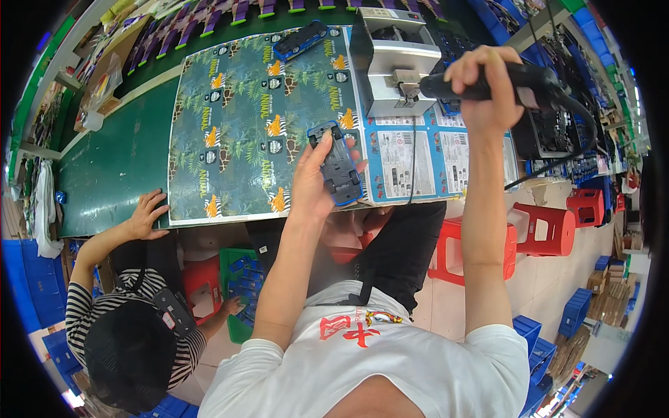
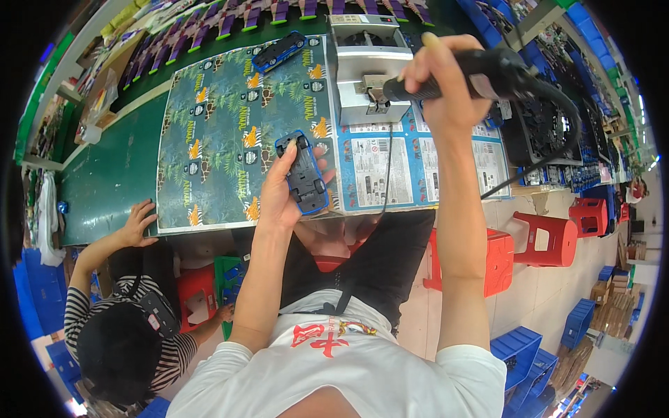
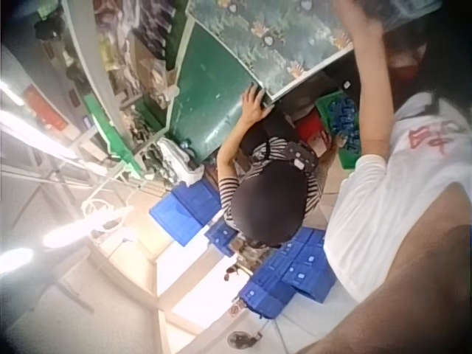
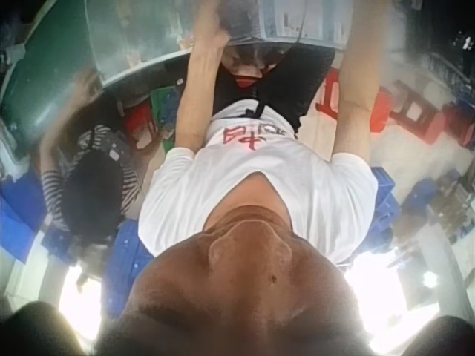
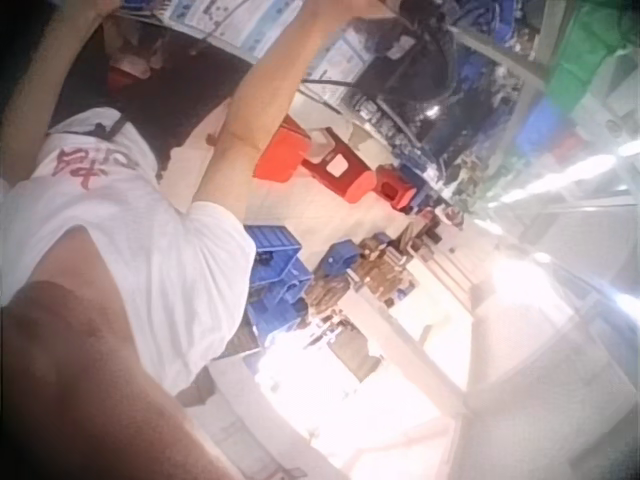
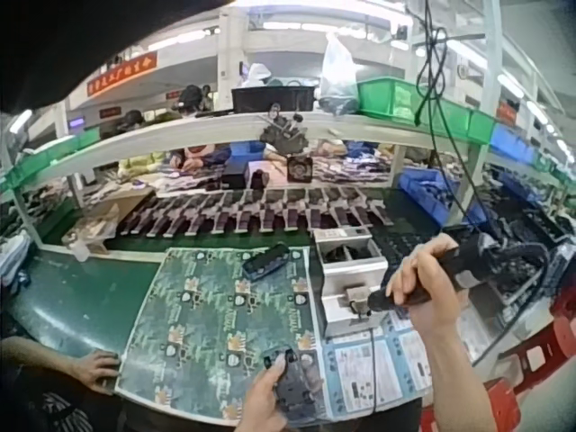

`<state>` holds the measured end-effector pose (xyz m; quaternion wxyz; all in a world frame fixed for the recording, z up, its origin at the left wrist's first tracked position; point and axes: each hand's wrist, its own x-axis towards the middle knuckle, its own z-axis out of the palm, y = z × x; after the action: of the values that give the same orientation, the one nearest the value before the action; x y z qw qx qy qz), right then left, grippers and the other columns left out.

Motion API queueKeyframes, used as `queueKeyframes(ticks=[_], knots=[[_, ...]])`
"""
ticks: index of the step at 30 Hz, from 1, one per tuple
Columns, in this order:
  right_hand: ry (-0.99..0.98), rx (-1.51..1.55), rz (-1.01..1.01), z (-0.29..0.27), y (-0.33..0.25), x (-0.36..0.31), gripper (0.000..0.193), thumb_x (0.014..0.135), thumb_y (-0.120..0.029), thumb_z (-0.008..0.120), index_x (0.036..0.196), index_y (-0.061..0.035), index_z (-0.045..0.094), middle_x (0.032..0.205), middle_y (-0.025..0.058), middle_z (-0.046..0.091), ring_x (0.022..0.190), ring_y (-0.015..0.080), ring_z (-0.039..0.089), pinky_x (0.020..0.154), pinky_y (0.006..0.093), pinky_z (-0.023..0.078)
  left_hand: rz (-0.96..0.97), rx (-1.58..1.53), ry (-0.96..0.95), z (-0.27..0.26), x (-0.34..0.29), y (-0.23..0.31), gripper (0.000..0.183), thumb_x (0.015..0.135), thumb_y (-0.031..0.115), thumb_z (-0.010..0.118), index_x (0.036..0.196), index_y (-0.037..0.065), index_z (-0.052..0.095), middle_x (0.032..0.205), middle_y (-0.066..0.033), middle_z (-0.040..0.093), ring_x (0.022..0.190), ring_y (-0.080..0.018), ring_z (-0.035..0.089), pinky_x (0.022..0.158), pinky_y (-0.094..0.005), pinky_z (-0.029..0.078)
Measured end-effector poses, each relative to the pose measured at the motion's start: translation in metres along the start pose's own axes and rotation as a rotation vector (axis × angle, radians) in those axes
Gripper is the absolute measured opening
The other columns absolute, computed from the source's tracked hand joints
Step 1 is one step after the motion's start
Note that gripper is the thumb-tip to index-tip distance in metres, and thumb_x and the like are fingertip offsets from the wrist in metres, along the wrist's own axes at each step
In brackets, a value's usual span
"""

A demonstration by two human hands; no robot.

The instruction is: Assembling toy cars using an electric screwdriver.

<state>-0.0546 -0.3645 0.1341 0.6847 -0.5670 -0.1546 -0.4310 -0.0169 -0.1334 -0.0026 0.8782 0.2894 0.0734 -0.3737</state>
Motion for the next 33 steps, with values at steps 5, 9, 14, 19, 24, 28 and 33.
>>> queueKeyframes(ticks=[5,9,14,19,24,28,33], knots=[[0.069,-0.176,0.031,0.011,0.022,0.006,0.016,0.083,-0.005,0.073,0.078,0.0002,0.059,0.055,0.0056,0.056,0.044,0.0127,0.055,0.049,0.0271,0.048,0.081,0.094,0.007,0.007,0.005,-0.003,0.025,0.094,0.029,0.066,0.109,0.009,0.061,0.097,-0.0119,0.070,0.082,-0.0219,0.070,0.072,-0.0421,0.062],[0.054,-0.327,0.135,0.029,0.022,0.021,0.020,0.087,-0.010,0.069,0.074,-0.0018,0.056,0.057,0.0051,0.052,0.044,0.0137,0.049,0.047,0.0280,0.042,0.054,0.113,0.082,0.001,0.007,0.011,0.029,0.093,0.033,0.067,0.105,0.007,0.065,0.087,-0.0097,0.070,0.071,-0.0232,0.069,0.065,-0.0394,0.060],[0.206,0.029,0.303,0.004,0.007,-0.011,0.019,0.088,-0.011,0.066,0.076,-0.0042,0.053,0.057,0.0040,0.049,0.040,0.0133,0.044,0.042,0.0278,0.040,-0.019,-0.064,-0.023,-0.003,0.000,-0.003,0.024,0.092,0.016,0.067,0.112,0.006,0.059,0.098,-0.0083,0.066,0.088,-0.0221,0.067,0.079,-0.0447,0.060],[0.110,0.106,0.271,0.023,-0.008,-0.035,0.021,0.099,-0.025,0.049,0.086,-0.0097,0.046,0.063,0.0023,0.043,0.047,0.0130,0.042,0.051,0.0295,0.040,0.042,0.003,-0.122,-0.015,-0.017,0.005,0.041,0.083,-0.003,0.068,0.121,0.005,0.055,0.115,-0.0096,0.063,0.103,-0.0241,0.065,0.090,-0.0470,0.058],[0.018,0.268,0.198,0.034,-0.031,-0.044,0.025,0.098,-0.032,0.049,0.090,-0.0081,0.047,0.066,0.0028,0.044,0.051,0.0126,0.041,0.056,0.0295,0.037,0.049,-0.033,-0.132,-0.014,-0.006,0.010,0.042,0.081,-0.003,0.066,0.121,0.004,0.056,0.111,-0.0104,0.065,0.097,-0.0230,0.067,0.083,-0.0369,0.059],[-0.067,0.320,0.202,0.044,-0.039,-0.050,0.031,0.099,-0.036,0.050,0.091,-0.0058,0.048,0.068,0.0037,0.045,0.051,0.0117,0.041,0.056,0.0289,0.037,0.027,-0.198,-0.140,-0.011,0.008,0.008,0.050,0.078,-0.008,0.065,0.123,0.007,0.051,0.105,-0.0104,0.062,0.092,-0.0251,0.065,0.078,-0.0455,0.059],[-0.122,0.346,0.282,0.072,-0.029,-0.061,0.034,0.096,-0.041,0.053,0.093,-0.0076,0.048,0.068,0.0043,0.049,0.050,0.0131,0.046,0.054,0.0310,0.040,0.113,-0.084,-0.139,-0.021,0.010,0.021,0.054,0.071,-0.015,0.063,0.120,0.006,0.051,0.110,-0.0125,0.062,0.096,-0.0284,0.066,0.073,-0.0446,0.059]])
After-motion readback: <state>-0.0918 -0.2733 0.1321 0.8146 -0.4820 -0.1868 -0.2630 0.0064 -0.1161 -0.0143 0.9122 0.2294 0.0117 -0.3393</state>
